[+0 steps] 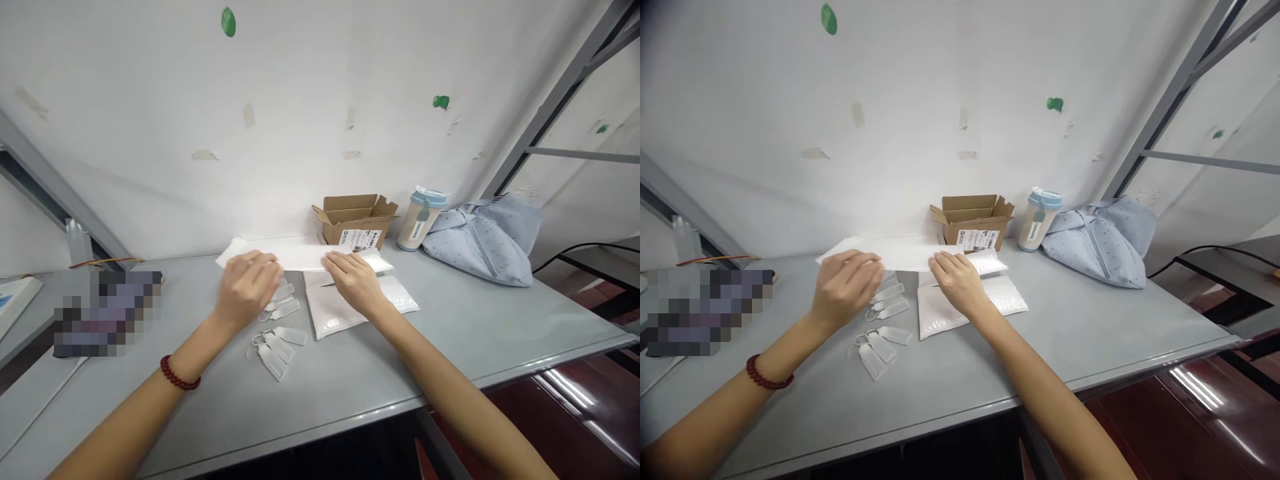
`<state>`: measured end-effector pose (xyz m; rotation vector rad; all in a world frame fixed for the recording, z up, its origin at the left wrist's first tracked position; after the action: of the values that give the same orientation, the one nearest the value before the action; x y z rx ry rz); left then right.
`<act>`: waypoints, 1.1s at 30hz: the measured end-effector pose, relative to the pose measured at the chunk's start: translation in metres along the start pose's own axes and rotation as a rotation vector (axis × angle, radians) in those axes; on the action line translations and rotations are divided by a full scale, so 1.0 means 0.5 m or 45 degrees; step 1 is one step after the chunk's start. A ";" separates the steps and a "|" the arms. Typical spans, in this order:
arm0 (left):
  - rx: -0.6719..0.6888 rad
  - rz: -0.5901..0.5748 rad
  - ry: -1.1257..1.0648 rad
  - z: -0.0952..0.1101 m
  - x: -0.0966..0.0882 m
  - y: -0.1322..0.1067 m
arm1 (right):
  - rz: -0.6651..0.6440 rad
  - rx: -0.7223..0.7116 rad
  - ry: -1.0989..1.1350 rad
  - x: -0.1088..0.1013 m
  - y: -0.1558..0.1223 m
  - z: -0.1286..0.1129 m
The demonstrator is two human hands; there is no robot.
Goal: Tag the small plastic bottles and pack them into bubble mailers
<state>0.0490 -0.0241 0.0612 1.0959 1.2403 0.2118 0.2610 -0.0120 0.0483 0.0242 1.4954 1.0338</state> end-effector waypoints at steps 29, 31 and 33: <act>-1.138 -0.722 -1.689 0.048 0.004 -0.035 | -0.180 -0.241 0.165 -0.021 -0.014 -0.082; -1.186 -0.730 -1.661 0.052 0.012 -0.039 | -0.152 -0.246 0.172 -0.017 -0.015 -0.076; -1.267 -0.743 -1.643 0.053 0.019 -0.043 | -0.098 -0.269 0.173 -0.016 -0.015 -0.071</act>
<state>0.0658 -0.0433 0.0368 -0.1340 0.1196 -0.2944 0.2383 -0.0410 0.0446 -0.2557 1.4895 1.1442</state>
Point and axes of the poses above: each hand's wrist, its own y-axis towards the middle knuckle, its own x-axis out of the palm, z = x × y, the point moved 3 cm from there along y, towards the middle knuckle, and after that the axes turned 3 degrees about -x, right-handed, at the moved point
